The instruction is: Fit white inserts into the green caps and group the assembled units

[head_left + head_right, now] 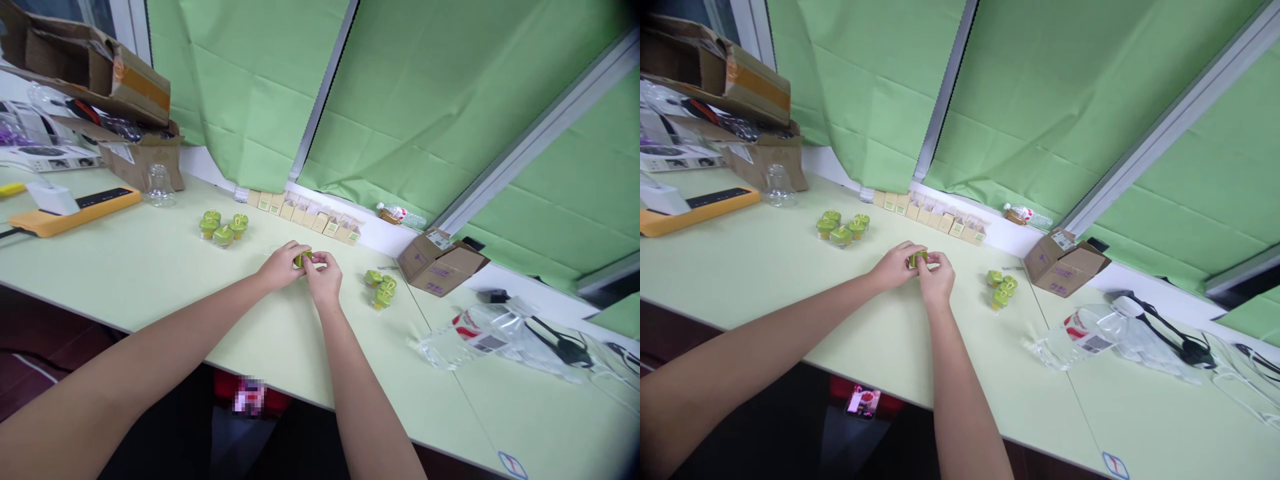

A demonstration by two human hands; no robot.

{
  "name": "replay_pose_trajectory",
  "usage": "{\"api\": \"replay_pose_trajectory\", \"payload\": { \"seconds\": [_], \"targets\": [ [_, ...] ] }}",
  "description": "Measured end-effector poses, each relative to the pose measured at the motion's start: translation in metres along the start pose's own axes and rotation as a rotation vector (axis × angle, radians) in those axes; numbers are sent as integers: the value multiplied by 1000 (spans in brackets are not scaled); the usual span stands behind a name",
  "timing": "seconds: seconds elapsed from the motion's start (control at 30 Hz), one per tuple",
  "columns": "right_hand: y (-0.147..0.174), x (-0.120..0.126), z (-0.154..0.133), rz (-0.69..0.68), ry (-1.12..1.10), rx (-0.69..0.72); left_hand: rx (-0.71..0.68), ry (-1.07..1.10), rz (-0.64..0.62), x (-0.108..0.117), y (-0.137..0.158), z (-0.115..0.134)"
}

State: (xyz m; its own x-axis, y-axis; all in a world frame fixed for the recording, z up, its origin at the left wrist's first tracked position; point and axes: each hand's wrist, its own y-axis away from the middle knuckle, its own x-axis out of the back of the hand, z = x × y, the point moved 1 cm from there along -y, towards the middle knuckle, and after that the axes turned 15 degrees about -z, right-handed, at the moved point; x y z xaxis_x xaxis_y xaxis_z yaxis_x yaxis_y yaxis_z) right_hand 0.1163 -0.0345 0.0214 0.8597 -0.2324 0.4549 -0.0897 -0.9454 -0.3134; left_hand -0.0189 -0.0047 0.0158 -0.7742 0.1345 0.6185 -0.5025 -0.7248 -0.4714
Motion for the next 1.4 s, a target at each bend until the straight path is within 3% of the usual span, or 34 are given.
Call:
{"api": "replay_pose_trajectory", "payload": {
  "seconds": [0.1,0.27,0.47,0.57,0.73,0.8,1.2,1.4],
  "targets": [
    [-1,-1,2,-6,-89,-38,-19,0,21,1,0,1],
    [-2,-8,3,-209,-337,-62,-65,11,-7,3,1,4],
    [-4,-9,6,-195,-608,-117,-104,77,-22,3,4,12],
    [-7,-4,9,-240,-730,-150,-77,249,-6,2,1,10],
    [-11,2,10,-387,-893,-173,118,773,-25,-1,-9,-4],
    [-12,3,8,-412,-913,-176,157,856,-38,0,-11,-6],
    [-10,-3,7,-431,-844,-128,307,755,0,6,-9,-7],
    [-10,-3,7,-413,-788,-102,303,738,12,5,-9,-8]
  ]
}}
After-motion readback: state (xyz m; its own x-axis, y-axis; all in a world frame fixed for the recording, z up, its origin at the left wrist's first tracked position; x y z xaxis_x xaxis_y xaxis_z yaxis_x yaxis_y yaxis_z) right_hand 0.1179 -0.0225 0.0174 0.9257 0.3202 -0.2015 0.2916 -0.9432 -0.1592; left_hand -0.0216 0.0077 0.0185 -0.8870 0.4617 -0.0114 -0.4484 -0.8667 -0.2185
